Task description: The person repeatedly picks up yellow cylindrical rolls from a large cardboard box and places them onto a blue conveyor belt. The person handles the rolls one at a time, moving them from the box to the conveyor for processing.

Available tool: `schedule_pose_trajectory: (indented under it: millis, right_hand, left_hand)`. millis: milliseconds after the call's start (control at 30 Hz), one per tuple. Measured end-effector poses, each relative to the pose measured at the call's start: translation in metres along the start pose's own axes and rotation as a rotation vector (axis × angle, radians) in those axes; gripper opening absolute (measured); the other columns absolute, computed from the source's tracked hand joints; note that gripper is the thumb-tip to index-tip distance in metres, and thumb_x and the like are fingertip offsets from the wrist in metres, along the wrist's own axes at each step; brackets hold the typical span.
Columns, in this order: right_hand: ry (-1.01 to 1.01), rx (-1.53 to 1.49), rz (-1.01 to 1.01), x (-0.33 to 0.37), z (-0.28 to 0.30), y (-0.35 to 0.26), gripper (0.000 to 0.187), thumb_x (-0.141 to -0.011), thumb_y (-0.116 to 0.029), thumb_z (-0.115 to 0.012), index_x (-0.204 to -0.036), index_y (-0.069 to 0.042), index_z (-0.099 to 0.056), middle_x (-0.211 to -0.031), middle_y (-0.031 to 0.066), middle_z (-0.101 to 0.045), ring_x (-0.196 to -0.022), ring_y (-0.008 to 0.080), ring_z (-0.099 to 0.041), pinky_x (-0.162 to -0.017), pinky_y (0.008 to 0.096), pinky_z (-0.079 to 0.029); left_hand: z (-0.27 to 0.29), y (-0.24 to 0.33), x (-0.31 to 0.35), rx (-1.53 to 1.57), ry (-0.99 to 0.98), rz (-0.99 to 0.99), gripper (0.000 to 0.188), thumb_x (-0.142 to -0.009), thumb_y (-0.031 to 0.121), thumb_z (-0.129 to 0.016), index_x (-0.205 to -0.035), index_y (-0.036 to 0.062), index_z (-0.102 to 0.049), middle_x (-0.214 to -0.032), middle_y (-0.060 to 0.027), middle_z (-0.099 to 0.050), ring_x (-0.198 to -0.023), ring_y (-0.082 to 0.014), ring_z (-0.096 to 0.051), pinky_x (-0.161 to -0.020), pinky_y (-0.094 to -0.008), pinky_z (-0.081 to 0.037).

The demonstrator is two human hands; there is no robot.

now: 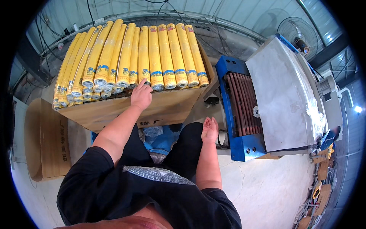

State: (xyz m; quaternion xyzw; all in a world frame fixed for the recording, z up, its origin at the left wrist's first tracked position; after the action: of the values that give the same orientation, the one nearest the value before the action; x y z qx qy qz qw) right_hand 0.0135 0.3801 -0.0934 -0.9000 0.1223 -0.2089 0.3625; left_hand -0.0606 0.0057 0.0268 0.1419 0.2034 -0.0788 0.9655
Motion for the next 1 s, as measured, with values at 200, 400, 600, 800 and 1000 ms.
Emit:
schedule_pose_trajectory:
  millis: [200, 400, 600, 800, 1000]
  right_hand:
    - [-0.007, -0.08, -0.019, -0.002, 0.003, 0.001, 0.034, -0.089, -0.017, -0.058, -0.117, 0.0, -0.05, -0.103, 0.0154, -0.061, -0.091, 0.0212, -0.058, -0.082, 0.0309, -0.048]
    - [0.075, -0.348, -0.104, 0.003, 0.003, -0.022, 0.078, -0.085, -0.048, -0.061, -0.14, -0.007, -0.026, -0.134, 0.0193, -0.041, -0.111, 0.0305, -0.049, -0.094, 0.0485, -0.043]
    - [0.066, -0.59, -0.069, -0.026, -0.033, -0.081, 0.107, -0.077, -0.053, -0.069, -0.148, -0.006, -0.005, -0.147, 0.0201, -0.021, -0.133, 0.0355, -0.032, -0.103, 0.0549, -0.036]
    - [0.179, -0.755, -0.027, -0.05, -0.039, -0.072, 0.094, -0.073, -0.044, -0.076, -0.139, 0.001, -0.025, -0.142, 0.0217, -0.03, -0.124, 0.037, -0.04, -0.097, 0.0552, -0.042]
    - [-0.066, -0.753, -0.047, -0.056, -0.051, -0.077, 0.044, -0.08, -0.031, -0.071, -0.115, -0.01, -0.054, -0.1, 0.0101, -0.061, -0.094, 0.0291, -0.058, -0.082, 0.0454, -0.05]
  left_hand:
    - [-0.004, -0.002, -0.001, -0.007, -0.031, 0.001, 0.01, -0.079, 0.015, -0.055, -0.084, 0.0145, -0.064, -0.105, -0.0015, -0.062, -0.13, -0.0201, -0.039, -0.098, -0.0378, -0.039]
    - [0.001, 0.0, 0.0, 0.007, -0.016, -0.001, 0.01, -0.077, 0.011, -0.056, -0.083, 0.0138, -0.064, -0.103, -0.0014, -0.062, -0.129, -0.0207, -0.04, -0.097, -0.0384, -0.04]
    - [-0.002, -0.003, 0.0, 0.01, -0.039, 0.018, 0.012, -0.079, 0.013, -0.055, -0.086, 0.0144, -0.065, -0.106, -0.0014, -0.062, -0.13, -0.0201, -0.039, -0.098, -0.0384, -0.039]
    - [0.0, 0.001, 0.002, 0.014, 0.022, 0.005, 0.011, -0.076, 0.009, -0.057, -0.082, 0.0134, -0.064, -0.101, -0.0013, -0.062, -0.128, -0.021, -0.042, -0.096, -0.0394, -0.041]
    - [0.0, -0.001, -0.001, 0.049, -0.008, 0.018, 0.014, -0.076, 0.011, -0.057, -0.087, 0.0137, -0.066, -0.106, -0.0025, -0.062, -0.129, -0.022, -0.041, -0.1, -0.0397, -0.038]
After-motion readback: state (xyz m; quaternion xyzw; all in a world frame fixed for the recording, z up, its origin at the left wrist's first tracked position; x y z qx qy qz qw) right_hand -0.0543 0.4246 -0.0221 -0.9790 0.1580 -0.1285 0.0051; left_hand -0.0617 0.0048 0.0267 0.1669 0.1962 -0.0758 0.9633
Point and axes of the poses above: each hand's wrist, its own x-axis away from the middle knuckle, its own z-axis out of the back of the hand, y = z × x, the point moved 7 cm from there along -x, towards the middle knuckle
